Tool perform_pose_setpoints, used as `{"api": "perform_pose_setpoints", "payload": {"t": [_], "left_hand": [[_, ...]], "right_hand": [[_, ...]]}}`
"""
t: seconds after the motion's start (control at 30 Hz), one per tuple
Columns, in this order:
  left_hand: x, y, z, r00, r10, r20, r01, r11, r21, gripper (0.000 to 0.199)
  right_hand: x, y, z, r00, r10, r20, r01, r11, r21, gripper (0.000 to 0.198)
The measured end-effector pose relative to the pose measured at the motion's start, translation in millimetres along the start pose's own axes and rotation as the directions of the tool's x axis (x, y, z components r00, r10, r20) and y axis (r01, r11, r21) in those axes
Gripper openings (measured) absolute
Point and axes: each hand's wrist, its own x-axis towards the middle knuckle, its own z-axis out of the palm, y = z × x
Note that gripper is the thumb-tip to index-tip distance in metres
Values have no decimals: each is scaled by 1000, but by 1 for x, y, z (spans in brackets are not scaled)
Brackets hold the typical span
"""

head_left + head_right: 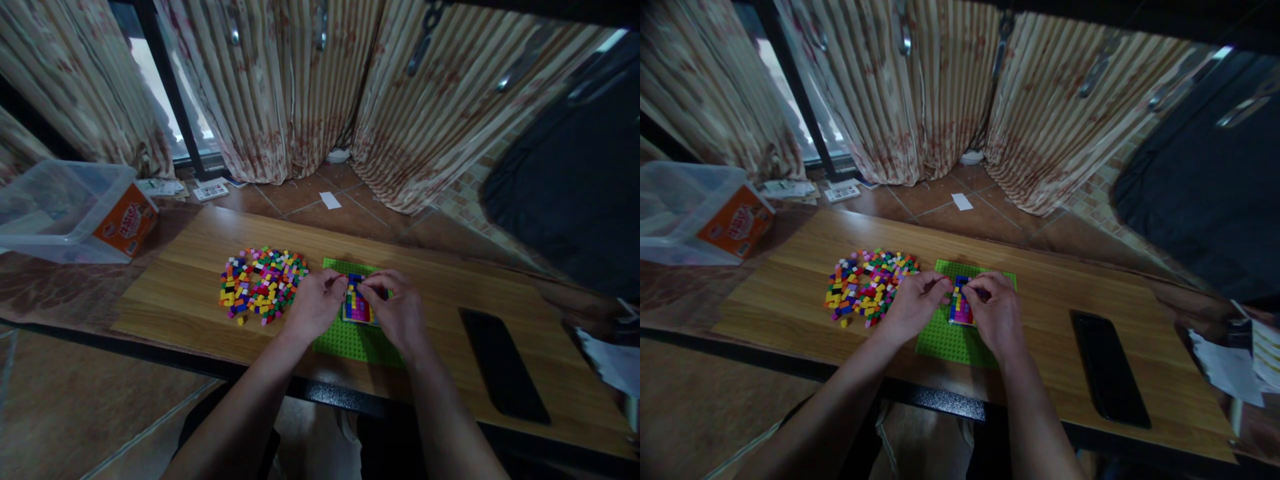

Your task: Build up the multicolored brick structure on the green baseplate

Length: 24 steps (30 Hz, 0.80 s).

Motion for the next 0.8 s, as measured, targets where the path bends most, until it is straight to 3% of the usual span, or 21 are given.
{"api": "perform_pose_setpoints", "payload": {"t": [0.33,0.8], "left_hand": [[-1,4,0,1000,3,-5,-3,1000,30,26],[-5,10,1,999,18,-30,-16,998,61,25]], "right_hand": [[3,10,4,992,122,18,-123,987,108,12],[7,10,6,986,154,59,-160,982,102,17]]}}
